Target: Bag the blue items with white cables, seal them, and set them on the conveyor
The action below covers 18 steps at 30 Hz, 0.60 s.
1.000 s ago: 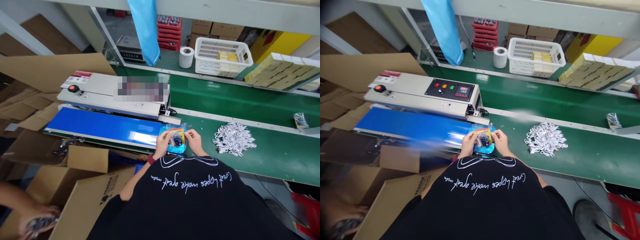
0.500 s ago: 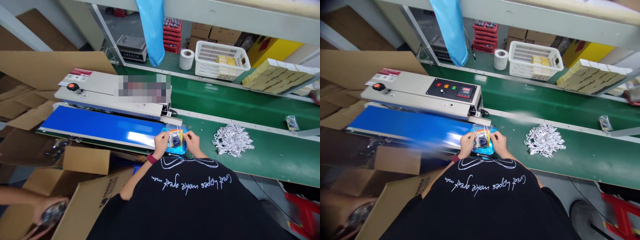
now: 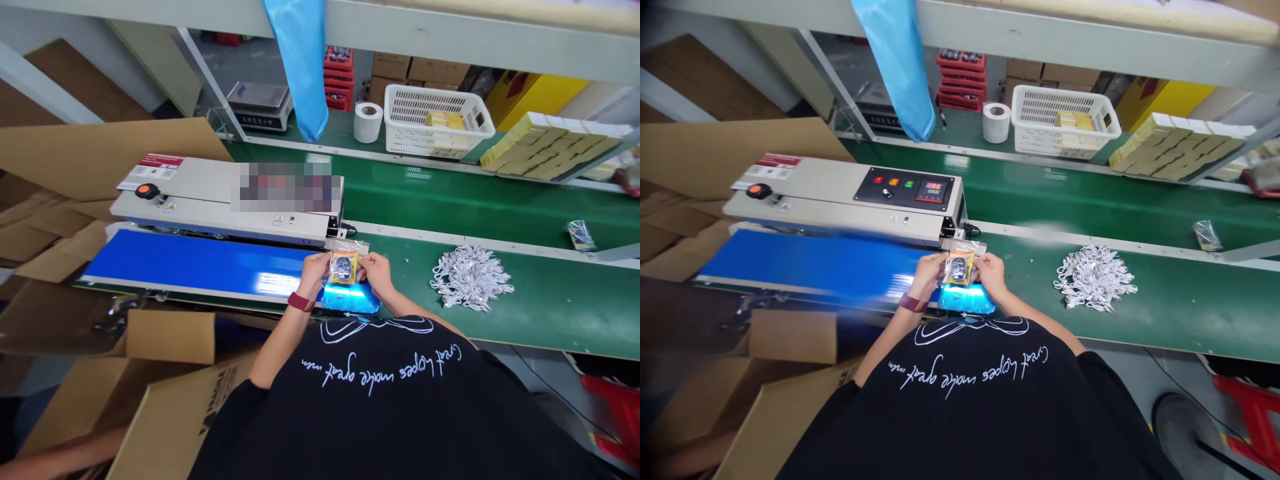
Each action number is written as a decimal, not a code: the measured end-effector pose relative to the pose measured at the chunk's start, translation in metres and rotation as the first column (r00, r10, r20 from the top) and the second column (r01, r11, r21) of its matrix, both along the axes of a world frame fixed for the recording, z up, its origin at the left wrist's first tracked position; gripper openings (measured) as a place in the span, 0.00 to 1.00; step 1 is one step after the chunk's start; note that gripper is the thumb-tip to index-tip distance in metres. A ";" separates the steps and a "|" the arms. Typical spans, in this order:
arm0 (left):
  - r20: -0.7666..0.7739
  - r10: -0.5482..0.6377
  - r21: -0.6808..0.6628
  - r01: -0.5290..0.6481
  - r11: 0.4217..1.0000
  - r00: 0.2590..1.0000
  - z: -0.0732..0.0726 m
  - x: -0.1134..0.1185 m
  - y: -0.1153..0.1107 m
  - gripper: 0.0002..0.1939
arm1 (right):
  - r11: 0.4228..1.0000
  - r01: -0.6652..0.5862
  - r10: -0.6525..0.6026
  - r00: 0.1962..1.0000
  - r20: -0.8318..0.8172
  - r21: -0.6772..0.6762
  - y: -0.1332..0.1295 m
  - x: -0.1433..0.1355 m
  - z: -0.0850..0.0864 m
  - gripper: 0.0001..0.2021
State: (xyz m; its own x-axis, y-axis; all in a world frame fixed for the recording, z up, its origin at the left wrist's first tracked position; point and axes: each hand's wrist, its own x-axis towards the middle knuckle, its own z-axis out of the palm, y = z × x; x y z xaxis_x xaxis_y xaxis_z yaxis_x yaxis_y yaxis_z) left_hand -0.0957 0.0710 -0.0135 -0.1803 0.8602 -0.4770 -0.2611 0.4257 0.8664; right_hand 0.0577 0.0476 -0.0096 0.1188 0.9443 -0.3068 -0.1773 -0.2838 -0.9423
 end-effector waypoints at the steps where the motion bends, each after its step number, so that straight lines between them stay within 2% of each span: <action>1: -0.001 -0.011 -0.007 0.011 1.000 1.000 -0.001 -0.006 0.002 0.14 | 1.000 -0.002 0.001 0.999 -0.033 -0.025 0.000 -0.005 0.001 0.14; 7: -0.038 -0.018 0.001 0.018 1.000 0.999 -0.012 -0.046 0.012 0.15 | 0.983 -0.059 0.033 0.988 -0.150 -0.173 0.007 -0.039 0.007 0.14; 12: -0.105 -0.019 0.039 0.024 0.999 0.994 -0.024 -0.080 0.018 0.13 | 0.969 -0.139 0.103 0.978 -0.182 -0.203 0.018 -0.068 0.011 0.11; 15: -0.162 0.002 0.049 0.006 0.999 0.987 -0.022 -0.103 0.020 0.13 | 0.953 -0.216 0.174 0.965 -0.199 -0.214 0.018 -0.078 0.012 0.10; 18: -0.230 0.041 0.046 -0.032 0.998 0.972 -0.009 -0.128 0.022 0.14 | 0.938 -0.269 0.229 0.954 -0.191 -0.219 0.010 -0.079 0.012 0.08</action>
